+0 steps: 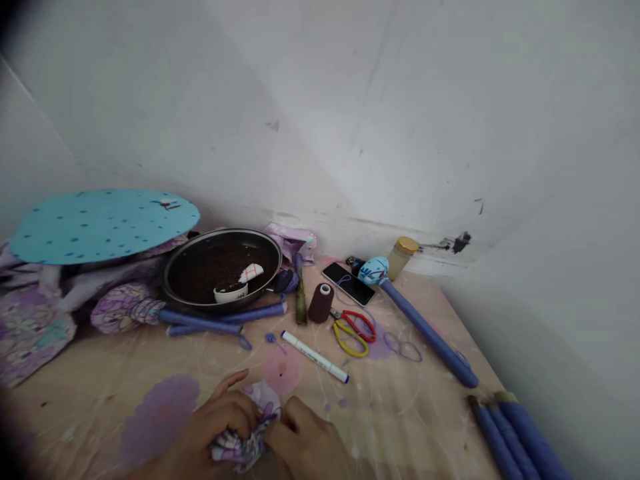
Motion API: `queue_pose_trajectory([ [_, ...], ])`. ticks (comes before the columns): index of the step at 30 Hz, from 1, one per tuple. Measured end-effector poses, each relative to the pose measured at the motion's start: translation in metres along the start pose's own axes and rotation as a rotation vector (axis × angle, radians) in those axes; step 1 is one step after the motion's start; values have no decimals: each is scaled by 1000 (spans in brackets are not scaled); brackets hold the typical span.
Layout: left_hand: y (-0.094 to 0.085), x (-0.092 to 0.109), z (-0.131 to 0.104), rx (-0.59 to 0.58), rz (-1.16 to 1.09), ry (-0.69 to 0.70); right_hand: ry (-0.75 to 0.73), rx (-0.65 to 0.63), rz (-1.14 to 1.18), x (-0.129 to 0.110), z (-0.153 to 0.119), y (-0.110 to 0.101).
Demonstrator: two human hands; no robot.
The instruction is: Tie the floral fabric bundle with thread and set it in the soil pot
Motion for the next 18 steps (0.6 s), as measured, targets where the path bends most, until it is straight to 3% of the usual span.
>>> queue_pose_trajectory([
  [5,1,-1,-2,11,-31,-7,-30,110,4,4,-3,9],
  [18,-1,-2,1,-22,-60,-136,153,100,236,14,-3,25],
])
Point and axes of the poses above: each hand's wrist, its own z-axis towards the middle knuckle, its own y-axis out of the palm, x = y × z, the point moved 3 cm from there along z, towards the middle knuckle, and after that the axes turned 10 degrees about z, right-handed, at the moved point
